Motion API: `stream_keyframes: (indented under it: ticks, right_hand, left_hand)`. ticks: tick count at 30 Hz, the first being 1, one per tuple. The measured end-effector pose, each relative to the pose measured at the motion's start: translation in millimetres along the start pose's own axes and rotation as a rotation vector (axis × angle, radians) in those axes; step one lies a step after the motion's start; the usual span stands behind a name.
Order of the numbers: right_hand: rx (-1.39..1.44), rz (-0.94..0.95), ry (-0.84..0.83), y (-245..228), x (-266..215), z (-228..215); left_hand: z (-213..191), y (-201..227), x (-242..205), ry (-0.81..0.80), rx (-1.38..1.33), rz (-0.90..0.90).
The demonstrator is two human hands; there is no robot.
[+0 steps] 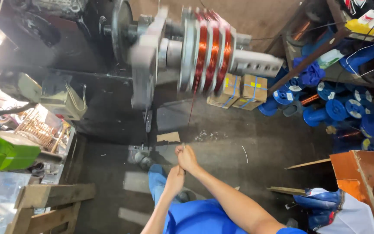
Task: Winding copper wire onto a machine and securing the ends.
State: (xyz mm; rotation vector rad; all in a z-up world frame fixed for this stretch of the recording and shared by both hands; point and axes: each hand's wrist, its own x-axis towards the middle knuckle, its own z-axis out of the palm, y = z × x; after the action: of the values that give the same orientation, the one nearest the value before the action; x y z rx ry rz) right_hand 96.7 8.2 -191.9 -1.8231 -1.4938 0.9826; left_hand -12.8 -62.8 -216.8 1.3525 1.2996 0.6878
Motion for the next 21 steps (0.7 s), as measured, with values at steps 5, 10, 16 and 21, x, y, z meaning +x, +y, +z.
stream_keyframes:
  ticks: [5, 10, 16, 21]
  right_hand:
    - [0.054, -0.162, 0.028, -43.5, 4.8, -24.9]
    - [0.123, -0.121, 0.058, -92.5, 1.7, -45.8]
    - [0.166, -0.139, 0.051, -89.5, 1.1, -48.9]
    - [0.163, -0.064, 0.021, -73.1, 3.8, -39.8]
  left_hand:
    - [-14.4, 34.5, 4.4, 0.038, 0.025, 0.035]
    - [-35.5, 65.6, 5.9, 0.011, -0.012, 0.075]
    - [-28.2, 64.1, 7.5, 0.01, -0.036, 0.054]
    - [-16.4, 38.0, 14.9, 0.035, -0.012, 0.066]
